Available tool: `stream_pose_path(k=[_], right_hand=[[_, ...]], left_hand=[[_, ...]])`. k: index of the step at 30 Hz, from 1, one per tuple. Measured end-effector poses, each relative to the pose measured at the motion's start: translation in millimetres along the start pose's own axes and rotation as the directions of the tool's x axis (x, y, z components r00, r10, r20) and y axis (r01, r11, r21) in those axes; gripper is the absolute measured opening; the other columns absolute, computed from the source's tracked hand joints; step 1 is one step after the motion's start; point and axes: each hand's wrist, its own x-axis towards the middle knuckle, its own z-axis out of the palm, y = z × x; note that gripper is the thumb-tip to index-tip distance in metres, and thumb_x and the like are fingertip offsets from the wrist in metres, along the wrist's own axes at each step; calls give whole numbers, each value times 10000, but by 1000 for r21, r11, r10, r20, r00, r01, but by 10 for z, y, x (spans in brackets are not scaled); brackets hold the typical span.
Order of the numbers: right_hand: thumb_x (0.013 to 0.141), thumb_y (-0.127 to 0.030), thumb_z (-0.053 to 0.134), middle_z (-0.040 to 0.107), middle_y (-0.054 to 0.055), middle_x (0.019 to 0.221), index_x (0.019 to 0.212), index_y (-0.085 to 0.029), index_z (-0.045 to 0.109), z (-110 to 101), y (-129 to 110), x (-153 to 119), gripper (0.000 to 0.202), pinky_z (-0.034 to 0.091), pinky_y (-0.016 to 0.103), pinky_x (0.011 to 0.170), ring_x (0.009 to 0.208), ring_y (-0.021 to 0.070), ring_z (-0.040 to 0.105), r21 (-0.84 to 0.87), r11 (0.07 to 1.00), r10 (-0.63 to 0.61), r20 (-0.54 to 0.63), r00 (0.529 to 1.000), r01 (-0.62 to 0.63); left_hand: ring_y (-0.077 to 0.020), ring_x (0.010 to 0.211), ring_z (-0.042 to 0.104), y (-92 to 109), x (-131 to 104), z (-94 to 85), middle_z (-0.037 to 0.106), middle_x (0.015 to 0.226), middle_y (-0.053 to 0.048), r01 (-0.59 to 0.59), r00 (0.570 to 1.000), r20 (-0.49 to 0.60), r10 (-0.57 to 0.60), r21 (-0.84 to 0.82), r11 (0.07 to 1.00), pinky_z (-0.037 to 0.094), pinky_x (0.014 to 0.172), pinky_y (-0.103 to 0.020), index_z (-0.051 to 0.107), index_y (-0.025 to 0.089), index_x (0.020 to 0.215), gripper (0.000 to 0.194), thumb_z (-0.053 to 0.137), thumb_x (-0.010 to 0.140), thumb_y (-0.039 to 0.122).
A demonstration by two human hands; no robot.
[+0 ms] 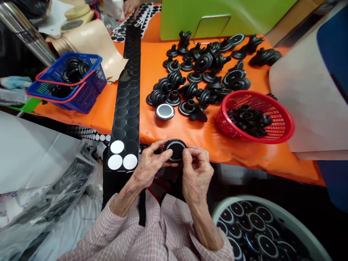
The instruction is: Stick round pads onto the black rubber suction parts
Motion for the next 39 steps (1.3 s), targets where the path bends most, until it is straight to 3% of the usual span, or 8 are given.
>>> stream_pose_path(k=[10,14,19,23,27,29,34,39], right_hand=[[912,-235,497,553,33,853,806,-213,500,67,80,-53,108,478,360,774,854,179,566,-306,891,-354,-10,935,334],[922,-230,485,559,49,882,842,-219,492,78,87,-57,81,473,370,793,880,185,564,-341,869,-381,5,925,360],[917,-276,493,560,61,908,855,-221,501,102,111,-65,84,485,404,818,902,198,568,-315,894,-332,9,943,318],[857,-353,591,564,67,993,1015,-211,503,91,125,-73,230,509,383,828,910,185,592,-105,989,-112,-38,993,108],[812,-428,631,629,28,885,962,-197,584,27,66,4,279,518,317,710,769,155,609,71,985,139,193,971,-155],[777,-456,652,634,5,776,853,-185,610,25,40,123,285,497,290,621,657,137,582,101,972,184,249,951,-214],[710,-486,687,562,-18,726,844,-182,590,156,60,557,346,467,296,547,567,117,519,225,959,152,112,982,-174],[819,-350,576,573,79,1007,1030,-210,597,255,-43,458,254,516,445,765,823,205,582,-160,968,-202,-25,979,195]], left_hand=[[-171,789,670,-35,-20,35,615,984,-35,-65,993,-101,68,38,997,608,665,-323,644,148,987,364,771,674,284],[-184,818,672,-37,-41,51,636,966,-36,-68,989,-131,74,51,996,602,693,-332,641,157,975,357,768,670,290],[-200,863,673,-53,-44,42,651,978,-40,-74,988,-136,80,44,996,596,722,-339,633,167,982,362,769,671,293],[-204,892,668,-50,-8,41,639,1017,-45,-87,989,-115,89,25,996,596,720,-336,616,172,996,362,761,687,292],[-181,838,677,-37,-75,25,616,1087,-59,-51,995,-81,53,19,999,591,687,-316,569,196,1116,420,722,746,325],[-152,759,680,-64,-205,-46,619,1040,-59,37,995,-95,-32,53,998,576,658,-284,548,192,1135,434,706,769,362],[-126,635,637,-193,-626,-483,602,810,-28,282,933,-218,-285,-45,958,535,584,-259,561,135,824,354,738,729,426],[-200,922,652,-67,-614,-833,685,956,-61,-84,908,-415,-60,-320,944,539,844,-375,626,170,976,303,723,758,358]])
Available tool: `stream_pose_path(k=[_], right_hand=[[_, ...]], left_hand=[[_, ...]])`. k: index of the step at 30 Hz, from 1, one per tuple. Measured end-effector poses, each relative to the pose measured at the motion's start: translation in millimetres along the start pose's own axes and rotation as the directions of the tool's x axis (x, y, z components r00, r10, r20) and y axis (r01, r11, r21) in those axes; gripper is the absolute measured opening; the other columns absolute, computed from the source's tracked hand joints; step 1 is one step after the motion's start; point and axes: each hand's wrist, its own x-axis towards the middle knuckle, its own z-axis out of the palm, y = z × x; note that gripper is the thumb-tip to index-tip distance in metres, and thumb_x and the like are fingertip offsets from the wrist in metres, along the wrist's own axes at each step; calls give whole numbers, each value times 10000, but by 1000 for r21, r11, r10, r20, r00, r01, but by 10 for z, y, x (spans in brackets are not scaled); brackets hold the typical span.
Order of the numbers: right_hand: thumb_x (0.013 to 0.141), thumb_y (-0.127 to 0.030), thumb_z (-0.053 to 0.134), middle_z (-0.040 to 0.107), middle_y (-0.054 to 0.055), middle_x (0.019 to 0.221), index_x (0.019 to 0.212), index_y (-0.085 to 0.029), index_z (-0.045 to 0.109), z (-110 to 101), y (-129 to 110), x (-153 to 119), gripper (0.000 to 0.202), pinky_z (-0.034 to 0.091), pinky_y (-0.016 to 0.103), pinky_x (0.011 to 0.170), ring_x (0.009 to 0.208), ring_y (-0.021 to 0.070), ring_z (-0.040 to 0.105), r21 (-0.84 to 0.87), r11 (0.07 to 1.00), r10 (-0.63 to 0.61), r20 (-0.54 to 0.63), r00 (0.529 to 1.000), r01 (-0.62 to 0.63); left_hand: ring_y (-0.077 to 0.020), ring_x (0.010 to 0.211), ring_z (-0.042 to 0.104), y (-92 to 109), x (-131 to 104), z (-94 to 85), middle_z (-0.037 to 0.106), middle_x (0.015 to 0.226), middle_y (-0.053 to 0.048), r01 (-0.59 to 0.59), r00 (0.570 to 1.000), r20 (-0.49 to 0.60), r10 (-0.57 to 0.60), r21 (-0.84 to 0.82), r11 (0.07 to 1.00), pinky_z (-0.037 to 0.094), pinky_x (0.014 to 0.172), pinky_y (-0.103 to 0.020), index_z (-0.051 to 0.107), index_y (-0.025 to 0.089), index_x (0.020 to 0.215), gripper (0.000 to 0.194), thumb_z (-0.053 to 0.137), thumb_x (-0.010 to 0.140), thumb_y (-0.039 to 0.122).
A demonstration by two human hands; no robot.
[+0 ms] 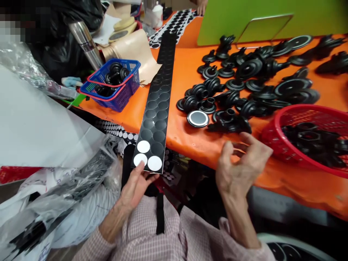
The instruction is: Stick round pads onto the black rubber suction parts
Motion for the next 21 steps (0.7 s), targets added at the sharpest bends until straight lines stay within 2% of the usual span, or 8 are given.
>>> stream_pose_path(k=[1,3,5,7,10,14,18,21], right_hand=[[841,-306,547,587,93,1029,1034,-213,614,26,-54,-109,224,510,461,807,874,220,586,-56,993,-101,59,993,104],[886,-254,481,624,97,1057,1056,-227,632,122,-151,-362,229,499,477,886,970,232,601,25,972,-232,283,931,235],[909,-254,463,630,93,1141,1118,-241,620,267,-210,-584,262,481,488,954,1078,236,589,147,958,-287,470,834,247],[916,-289,480,610,105,1205,1162,-231,600,413,-232,-710,279,465,503,981,1142,249,558,157,961,-277,546,791,229],[905,-351,524,630,110,1106,1106,-202,602,542,-245,-718,263,493,479,923,1061,251,576,107,968,-248,531,810,226],[897,-354,537,632,76,935,962,-197,607,576,-305,-659,184,514,402,820,911,224,601,96,972,-232,522,821,213],[923,-297,473,655,68,948,938,-216,623,615,-369,-682,171,504,361,810,894,207,616,97,976,-216,520,826,194],[950,-273,412,661,53,878,872,-211,614,603,-347,-600,226,497,323,752,813,182,618,101,982,-186,436,880,158]], left_hand=[[-208,998,640,46,57,27,695,1018,-66,-70,998,-7,70,-25,997,519,892,-371,626,179,1034,324,727,755,310],[-212,1074,623,111,161,112,699,1089,-67,-156,988,-17,156,-38,987,495,935,-345,620,182,1113,399,736,736,241],[-208,1073,632,141,230,189,702,1103,-58,-181,984,-14,180,-55,982,489,947,-332,611,189,1162,456,742,728,233],[-201,1066,639,153,263,224,700,1117,-52,-204,979,7,205,-63,977,489,947,-322,598,201,1197,480,736,741,260],[-192,1068,637,179,286,204,703,1113,-39,-230,972,48,232,-32,973,494,938,-299,601,219,1202,477,733,750,289],[-194,1077,632,229,283,181,704,1101,-33,-194,979,62,192,18,981,504,935,-305,607,244,1197,458,727,755,263],[-176,974,671,335,256,184,718,1033,-34,-147,984,-95,151,48,988,529,886,-288,584,228,1207,521,752,716,177],[-164,860,689,617,305,52,732,925,-21,-200,945,-240,222,114,973,552,792,-262,600,223,1157,494,746,695,122]])
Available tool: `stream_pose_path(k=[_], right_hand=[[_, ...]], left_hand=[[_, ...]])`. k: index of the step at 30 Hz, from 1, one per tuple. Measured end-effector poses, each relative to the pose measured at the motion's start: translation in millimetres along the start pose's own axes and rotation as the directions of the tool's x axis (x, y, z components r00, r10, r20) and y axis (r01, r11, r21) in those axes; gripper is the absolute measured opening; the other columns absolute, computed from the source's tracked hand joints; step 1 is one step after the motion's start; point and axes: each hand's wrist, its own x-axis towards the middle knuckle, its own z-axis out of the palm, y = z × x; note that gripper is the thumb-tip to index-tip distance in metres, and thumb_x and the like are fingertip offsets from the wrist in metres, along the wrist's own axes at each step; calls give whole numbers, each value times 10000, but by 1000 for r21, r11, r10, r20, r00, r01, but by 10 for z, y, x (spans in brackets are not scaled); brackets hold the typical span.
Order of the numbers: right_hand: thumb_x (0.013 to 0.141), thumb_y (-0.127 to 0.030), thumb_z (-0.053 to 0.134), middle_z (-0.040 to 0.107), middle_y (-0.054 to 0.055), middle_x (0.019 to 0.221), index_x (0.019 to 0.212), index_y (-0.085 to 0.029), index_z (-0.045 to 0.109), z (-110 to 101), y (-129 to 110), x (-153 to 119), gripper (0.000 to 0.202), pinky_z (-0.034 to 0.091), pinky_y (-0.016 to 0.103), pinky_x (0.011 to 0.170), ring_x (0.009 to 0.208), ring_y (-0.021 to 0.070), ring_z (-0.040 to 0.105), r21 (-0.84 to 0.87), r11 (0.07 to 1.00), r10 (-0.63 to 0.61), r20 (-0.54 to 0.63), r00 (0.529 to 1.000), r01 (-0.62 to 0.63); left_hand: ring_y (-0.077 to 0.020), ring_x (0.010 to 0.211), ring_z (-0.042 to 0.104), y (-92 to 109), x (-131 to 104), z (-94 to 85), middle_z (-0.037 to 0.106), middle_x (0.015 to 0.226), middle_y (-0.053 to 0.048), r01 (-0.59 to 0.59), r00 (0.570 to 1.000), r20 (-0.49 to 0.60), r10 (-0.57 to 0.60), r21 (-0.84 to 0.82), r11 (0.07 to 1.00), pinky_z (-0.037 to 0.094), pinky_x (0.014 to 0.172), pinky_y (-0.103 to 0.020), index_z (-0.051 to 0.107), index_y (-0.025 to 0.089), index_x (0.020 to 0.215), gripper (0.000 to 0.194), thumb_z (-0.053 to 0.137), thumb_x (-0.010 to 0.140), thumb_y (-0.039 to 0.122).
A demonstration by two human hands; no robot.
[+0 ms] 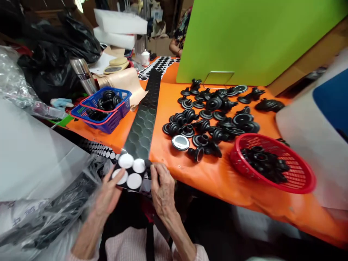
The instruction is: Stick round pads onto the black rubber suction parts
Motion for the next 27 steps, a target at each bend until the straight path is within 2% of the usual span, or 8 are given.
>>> stream_pose_path(k=[4,8,9,12,14,20,24,27], right_hand=[[959,-290,421,613,4,721,804,-214,581,-250,123,58,235,481,284,661,665,152,609,55,998,21,-44,999,-18],[942,-250,465,622,10,764,828,-223,603,-329,150,-79,181,509,271,669,698,155,628,55,998,-24,-58,998,28],[939,-231,465,627,17,800,854,-227,611,-300,128,-130,169,523,266,682,730,155,637,64,997,-46,-65,997,50],[933,-198,458,642,49,940,964,-240,624,-207,48,-256,175,560,276,767,859,167,662,77,988,-131,-11,991,131],[916,-197,477,647,75,1052,1051,-242,624,-226,29,-289,204,563,316,847,973,193,660,74,985,-158,61,986,153],[848,-317,588,666,97,1112,1124,-201,604,-621,146,-119,300,577,342,784,955,216,667,273,945,185,12,983,-181],[828,-448,592,665,18,760,824,-188,614,-756,223,45,261,530,290,669,710,167,627,443,840,407,-131,904,-314],[789,-481,617,628,3,742,802,-194,604,-807,274,90,288,490,277,681,710,155,579,460,833,446,-231,865,-307]], left_hand=[[-162,686,664,533,224,-366,697,728,6,-147,976,-118,182,260,954,527,602,-240,644,200,987,317,749,690,163],[-113,635,583,688,15,-502,638,750,52,-475,689,-201,696,600,644,439,523,-182,602,251,931,387,822,613,230],[-123,664,586,609,-84,-439,635,777,37,-496,696,-148,702,609,619,457,551,-192,603,253,937,346,799,654,284],[-137,627,583,197,-315,-45,633,737,-10,-294,956,176,236,503,813,485,575,-231,615,186,855,324,745,699,438],[-124,664,585,-80,-357,278,629,754,-6,-183,941,335,45,392,902,476,609,-218,598,180,865,317,732,718,426],[-122,653,602,-331,-285,832,624,747,3,-231,852,523,39,307,923,461,599,-215,567,189,952,338,705,731,404],[-185,728,637,-173,-266,1155,650,934,-64,-625,757,635,153,637,450,485,703,-309,636,231,1033,308,593,817,447],[-287,979,618,-81,-127,1586,625,1070,-123,-623,725,567,391,782,22,441,881,-423,653,215,995,304,502,878,452]])
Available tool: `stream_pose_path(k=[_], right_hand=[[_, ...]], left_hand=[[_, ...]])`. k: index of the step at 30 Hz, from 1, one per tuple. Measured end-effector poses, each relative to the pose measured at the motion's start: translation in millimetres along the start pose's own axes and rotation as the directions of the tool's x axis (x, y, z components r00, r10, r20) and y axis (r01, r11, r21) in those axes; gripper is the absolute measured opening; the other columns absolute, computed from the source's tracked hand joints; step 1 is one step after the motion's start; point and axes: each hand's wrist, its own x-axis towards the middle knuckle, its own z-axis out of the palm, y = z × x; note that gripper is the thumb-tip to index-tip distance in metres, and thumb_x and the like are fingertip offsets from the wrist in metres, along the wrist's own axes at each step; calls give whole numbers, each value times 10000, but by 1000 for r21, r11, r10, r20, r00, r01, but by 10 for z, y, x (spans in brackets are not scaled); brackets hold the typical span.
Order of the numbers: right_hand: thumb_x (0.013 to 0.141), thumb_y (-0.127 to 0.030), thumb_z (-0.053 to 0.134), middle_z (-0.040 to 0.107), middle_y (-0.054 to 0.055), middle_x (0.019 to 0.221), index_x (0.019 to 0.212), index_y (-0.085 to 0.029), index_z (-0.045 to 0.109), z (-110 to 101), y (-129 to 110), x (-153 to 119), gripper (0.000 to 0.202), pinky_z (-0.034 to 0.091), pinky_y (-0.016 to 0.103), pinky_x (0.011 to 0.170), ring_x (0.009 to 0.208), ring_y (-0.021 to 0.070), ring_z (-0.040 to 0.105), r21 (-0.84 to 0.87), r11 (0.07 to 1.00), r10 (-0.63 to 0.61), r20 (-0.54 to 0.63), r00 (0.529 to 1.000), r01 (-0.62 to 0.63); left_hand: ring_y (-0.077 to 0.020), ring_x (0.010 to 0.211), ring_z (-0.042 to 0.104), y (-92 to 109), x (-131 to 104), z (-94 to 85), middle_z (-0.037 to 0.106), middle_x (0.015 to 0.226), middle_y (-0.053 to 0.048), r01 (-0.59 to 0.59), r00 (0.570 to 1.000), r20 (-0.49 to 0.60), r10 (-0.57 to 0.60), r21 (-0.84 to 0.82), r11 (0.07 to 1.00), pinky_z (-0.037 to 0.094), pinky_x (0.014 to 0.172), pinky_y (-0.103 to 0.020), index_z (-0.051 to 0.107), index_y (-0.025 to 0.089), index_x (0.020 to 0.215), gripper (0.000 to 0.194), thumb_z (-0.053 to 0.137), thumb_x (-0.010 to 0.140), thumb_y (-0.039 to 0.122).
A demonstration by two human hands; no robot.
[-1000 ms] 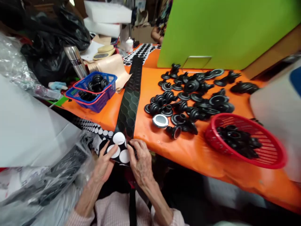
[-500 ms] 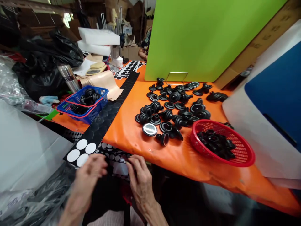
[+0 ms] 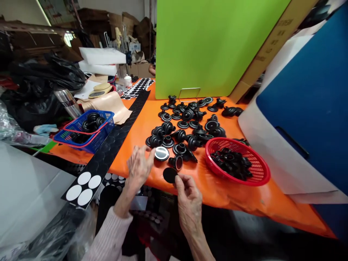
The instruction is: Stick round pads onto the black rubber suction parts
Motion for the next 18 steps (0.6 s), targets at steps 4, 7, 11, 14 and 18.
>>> stream_pose_path(k=[4,7,11,14,18], right_hand=[[763,-511,639,618,11,761,803,-195,618,-106,53,-6,319,491,292,710,744,171,583,20,998,60,79,995,-62],[773,-503,639,617,14,783,821,-202,629,-184,105,-47,305,501,294,726,761,173,593,23,997,76,134,988,-80],[768,-498,650,598,32,891,805,-202,647,-243,120,-61,299,507,271,695,747,153,586,-11,999,54,161,986,-53],[783,-504,636,623,42,896,852,-205,653,-240,96,-36,307,513,290,754,820,179,612,-12,998,69,229,971,-68],[844,-474,576,657,50,908,940,-207,642,-193,64,-15,291,503,308,778,856,195,623,-48,998,40,319,947,-26]], left_hand=[[-384,1172,517,208,509,273,550,1246,-209,-11,1000,-13,11,36,999,368,962,-520,571,156,1128,429,618,808,438],[-391,1240,456,165,736,410,553,1249,-187,83,996,16,-82,-296,952,326,1005,-517,575,174,1040,428,754,667,285],[-280,980,624,-74,886,319,639,944,-93,241,971,150,-189,-619,748,470,831,-384,554,185,834,269,736,640,226],[-179,735,656,-256,856,152,635,847,-61,315,948,266,-171,-739,595,510,697,-311,558,170,849,155,621,765,284],[-176,730,669,-403,593,15,644,856,-91,409,912,393,-121,-836,365,538,663,-294,576,137,853,221,511,864,348]])
